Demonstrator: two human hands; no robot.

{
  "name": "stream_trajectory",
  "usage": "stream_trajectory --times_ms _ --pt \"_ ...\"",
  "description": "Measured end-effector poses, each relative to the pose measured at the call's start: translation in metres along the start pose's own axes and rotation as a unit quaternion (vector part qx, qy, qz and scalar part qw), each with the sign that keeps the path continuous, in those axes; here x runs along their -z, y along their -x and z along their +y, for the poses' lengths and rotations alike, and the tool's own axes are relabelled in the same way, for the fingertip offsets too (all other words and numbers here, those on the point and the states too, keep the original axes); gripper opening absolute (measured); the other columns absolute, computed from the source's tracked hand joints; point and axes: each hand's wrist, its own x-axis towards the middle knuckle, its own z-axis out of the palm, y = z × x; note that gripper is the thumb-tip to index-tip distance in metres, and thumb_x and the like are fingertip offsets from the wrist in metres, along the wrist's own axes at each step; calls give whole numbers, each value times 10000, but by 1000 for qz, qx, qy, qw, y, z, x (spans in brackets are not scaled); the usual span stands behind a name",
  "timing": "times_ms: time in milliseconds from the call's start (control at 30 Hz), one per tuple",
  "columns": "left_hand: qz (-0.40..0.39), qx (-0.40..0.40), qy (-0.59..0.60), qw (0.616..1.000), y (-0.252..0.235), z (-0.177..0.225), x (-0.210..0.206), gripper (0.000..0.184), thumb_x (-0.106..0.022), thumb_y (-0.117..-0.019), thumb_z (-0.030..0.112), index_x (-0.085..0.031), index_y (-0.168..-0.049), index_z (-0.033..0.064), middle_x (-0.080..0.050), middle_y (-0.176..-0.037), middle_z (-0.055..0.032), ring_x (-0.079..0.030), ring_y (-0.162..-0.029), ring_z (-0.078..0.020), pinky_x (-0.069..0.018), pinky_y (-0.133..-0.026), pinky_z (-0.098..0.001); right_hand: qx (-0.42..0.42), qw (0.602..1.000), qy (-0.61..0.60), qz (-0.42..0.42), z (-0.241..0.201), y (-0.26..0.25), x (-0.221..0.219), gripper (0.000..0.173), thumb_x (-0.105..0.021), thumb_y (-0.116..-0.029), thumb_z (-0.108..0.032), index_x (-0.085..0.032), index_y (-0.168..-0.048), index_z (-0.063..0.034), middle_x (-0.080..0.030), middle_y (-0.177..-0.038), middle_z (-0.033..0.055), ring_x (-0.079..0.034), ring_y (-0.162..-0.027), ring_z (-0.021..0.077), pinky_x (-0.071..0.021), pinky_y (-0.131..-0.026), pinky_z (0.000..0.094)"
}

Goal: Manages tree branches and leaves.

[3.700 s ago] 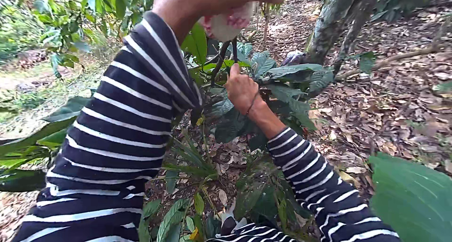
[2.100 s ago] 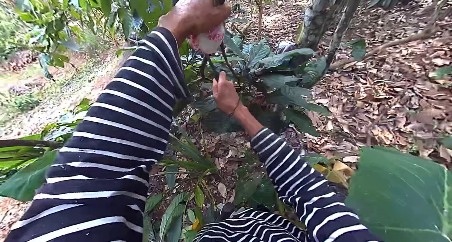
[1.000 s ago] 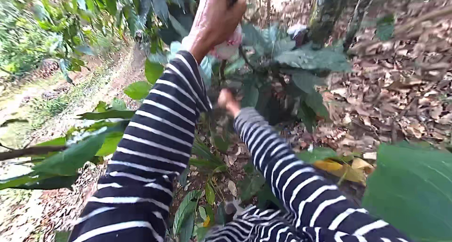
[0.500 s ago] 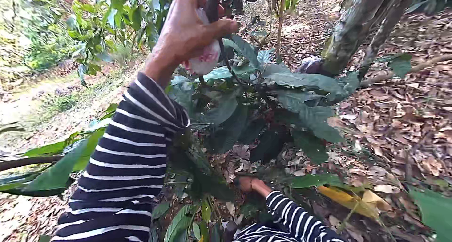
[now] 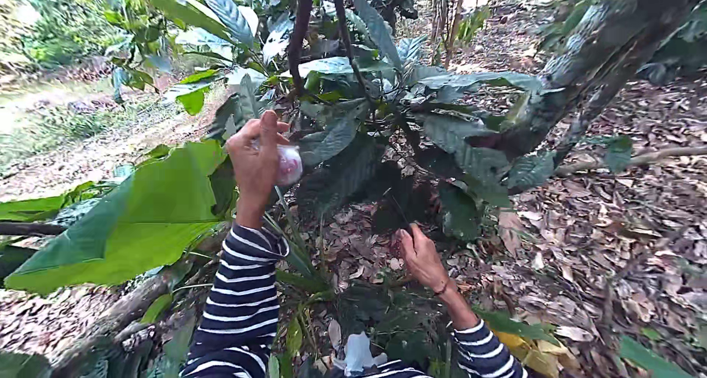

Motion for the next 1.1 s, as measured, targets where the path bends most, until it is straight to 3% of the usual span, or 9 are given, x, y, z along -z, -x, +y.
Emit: stream_trajectory --times_ms 100,167,267,400,467,567,800,1000,1100 --pt "-21 30 -49 998 -11 4 -8 460 -437 -1100 308 -710 -982 -42 -739 -938 -125 -702 -863 -136 -563 -856 -361 34 999 11 16 -33 -17 -4 371 -398 -1098 -186 -582 -1256 95 -654 -780 149 -661 -673 239 -574 -698 418" --pt "-61 33 -95 993 -30 8 -6 387 -475 -1069 290 -679 -1132 -33 -718 -1099 -181 -692 -1034 -249 -524 -952 -466 64 997 21 45 -60 -29 -9 341 -443 -1094 -185 -581 -1248 85 -645 -767 176 -654 -675 283 -558 -682 460" --pt "-124 7 -125 984 -61 12 -6 464 -551 -1028 273 -554 -1409 9 -624 -1372 -186 -587 -1303 -285 -450 -1114 -477 74 996 37 36 -97 -63 -18 363 -427 -1114 -248 -531 -1305 43 -655 -808 206 -677 -705 344 -566 -663 517" --pt "-178 -17 -99 979 -96 6 -22 668 -652 -966 352 -430 -1526 65 -563 -1459 -157 -558 -1336 -255 -453 -1113 -444 58 996 41 58 -131 -132 -46 392 -403 -1116 -256 -507 -1342 47 -706 -946 236 -726 -898 393 -578 -813 557" --pt "-226 -38 -64 971 -106 -2 -30 595 -666 -960 360 -510 -1446 54 -615 -1385 -151 -609 -1261 -220 -484 -1075 -425 37 996 31 74 -143 -151 -55 409 -396 -1119 -253 -488 -1373 54 -710 -1000 254 -726 -950 410 -576 -844 561" --pt "-277 -44 -15 960 -109 -10 -43 346 -619 -998 351 -671 -1178 61 -702 -1079 -43 -657 -942 -52 -541 -878 -296 20 994 26 104 -150 -163 -65 401 -400 -1115 -247 -490 -1369 50 -719 -984 248 -736 -935 410 -587 -818 563" --pt "-308 26 43 950 -90 -9 -60 291 -519 -1060 346 -637 -1026 83 -689 -822 110 -602 -682 80 -522 -674 -170 19 992 22 119 -144 -166 -73 374 -408 -1114 -220 -505 -1347 57 -718 -924 226 -742 -880 389 -596 -772 540" --pt "-274 85 35 957 -64 -7 -88 351 -496 -1074 360 -616 -842 125 -549 -654 134 -525 -550 60 -482 -570 -181 -33 996 29 77 -122 -168 -83 400 -413 -1094 -174 -454 -1426 46 -721 -1002 244 -736 -960 403 -587 -823 556" --pt "-256 94 57 960 -43 -13 -108 342 -505 -1073 311 -588 -795 129 -484 -615 138 -488 -526 56 -454 -553 -178 -54 997 12 50 -105 -171 -86 453 -523 -1042 -144 -447 -1451 34 -720 -1092 254 -715 -1046 418 -563 -892 585"
